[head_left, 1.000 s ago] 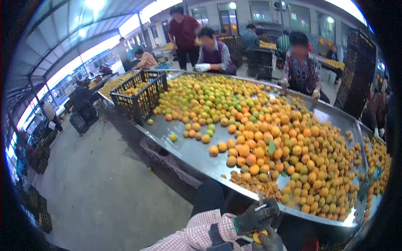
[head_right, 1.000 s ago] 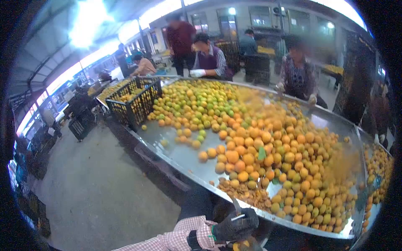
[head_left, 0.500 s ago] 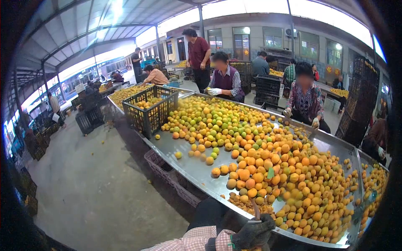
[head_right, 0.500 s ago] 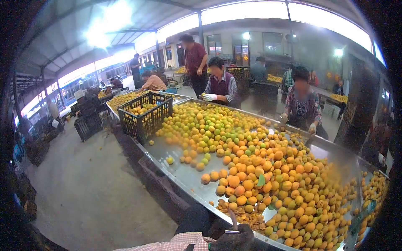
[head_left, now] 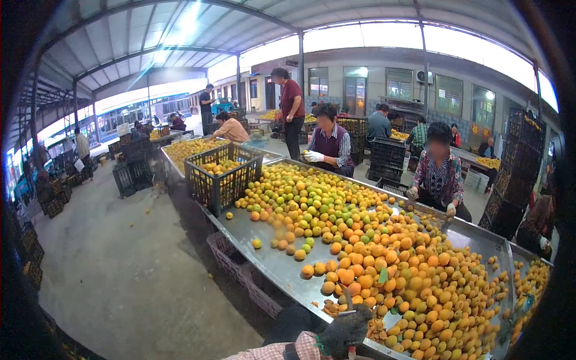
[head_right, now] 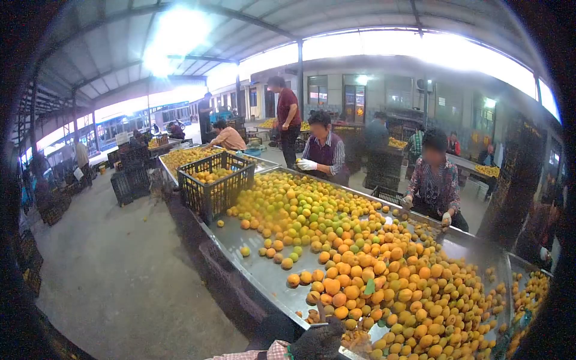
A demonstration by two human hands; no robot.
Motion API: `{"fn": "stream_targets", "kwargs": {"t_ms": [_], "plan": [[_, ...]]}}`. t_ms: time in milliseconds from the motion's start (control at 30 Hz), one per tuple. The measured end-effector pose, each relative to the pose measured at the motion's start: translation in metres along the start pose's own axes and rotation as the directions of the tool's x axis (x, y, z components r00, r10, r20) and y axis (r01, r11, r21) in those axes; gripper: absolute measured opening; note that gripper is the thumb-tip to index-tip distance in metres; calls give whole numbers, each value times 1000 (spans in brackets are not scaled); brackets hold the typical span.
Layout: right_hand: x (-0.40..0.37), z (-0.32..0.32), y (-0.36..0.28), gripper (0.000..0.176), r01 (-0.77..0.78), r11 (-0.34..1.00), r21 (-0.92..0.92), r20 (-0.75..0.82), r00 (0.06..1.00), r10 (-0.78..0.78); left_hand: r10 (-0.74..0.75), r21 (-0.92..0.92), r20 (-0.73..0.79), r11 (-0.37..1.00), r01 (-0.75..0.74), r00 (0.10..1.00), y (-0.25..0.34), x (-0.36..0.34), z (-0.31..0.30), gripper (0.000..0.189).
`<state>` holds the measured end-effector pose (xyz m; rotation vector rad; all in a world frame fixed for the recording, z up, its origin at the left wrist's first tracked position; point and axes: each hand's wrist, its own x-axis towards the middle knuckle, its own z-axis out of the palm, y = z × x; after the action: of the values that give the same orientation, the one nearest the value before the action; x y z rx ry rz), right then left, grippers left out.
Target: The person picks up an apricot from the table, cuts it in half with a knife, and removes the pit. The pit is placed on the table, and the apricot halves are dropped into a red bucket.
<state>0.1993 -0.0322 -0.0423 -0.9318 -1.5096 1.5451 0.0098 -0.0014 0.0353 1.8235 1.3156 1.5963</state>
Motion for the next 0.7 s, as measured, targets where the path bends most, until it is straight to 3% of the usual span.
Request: {"fn": "stream_targets", "kwargs": {"t_ms": [33, 67, 100, 133, 167, 200, 233, 267, 300, 367, 467, 567, 700], "plan": [[3, -4, 5, 30, 172, 960, -221, -92, 976, -196, -170, -361, 55, 915, 179, 984, -3, -3, -6, 27], [13, -15, 14, 30, 175, 960, -219, -93, 976, -199, -302, -658, 164, 676, 332, 939, -6, -5, -10, 27], [29, -30, 26, 31, 13, 971, 240, 111, 993, -41, -375, -841, 310, 320, 436, 874, -9, -5, -13, 27], [39, -33, 21, 33, -241, 764, 598, 359, 933, 13, -376, -877, 469, -92, 472, 799, -7, -4, -16, 28], [49, -38, 12, 33, -264, 753, 603, 338, 939, 59, -373, -879, 466, -92, 468, 802, -4, 2, -20, 28], [59, -34, -5, 33, -222, 811, 541, 275, 958, 79, -372, -686, 713, -198, 700, 594, 11, 18, -29, 30], [67, -32, -17, 33, -180, 868, 463, 215, 973, 87, -338, -425, 884, -295, 856, 323, 26, 34, -39, 33], [75, -29, -27, 32, -162, 897, 412, 188, 978, 91, -275, -127, 961, -374, 919, 20, 34, 42, -46, 36], [80, -26, -33, 32, -154, 913, 377, 172, 981, 94, -226, 19, 967, -392, 920, -116, 37, 48, -51, 35], [89, -23, -42, 32, -151, 935, 321, 153, 982, 106, -218, 20, 969, -397, 917, -115, 42, 48, -57, 34], [94, -19, -46, 31, -167, 950, 264, 141, 981, 133, -318, -234, 941, -371, 899, 114, 40, 34, -60, 33], [95, -14, -43, 31, -198, 955, 219, 141, 975, 170, -449, -524, 815, -304, 795, 366, 37, 16, -60, 32], [91, -10, -34, 30, -243, 953, 179, 146, 965, 218, -524, -670, 706, -274, 690, 477, 32, -2, -58, 31]]}}
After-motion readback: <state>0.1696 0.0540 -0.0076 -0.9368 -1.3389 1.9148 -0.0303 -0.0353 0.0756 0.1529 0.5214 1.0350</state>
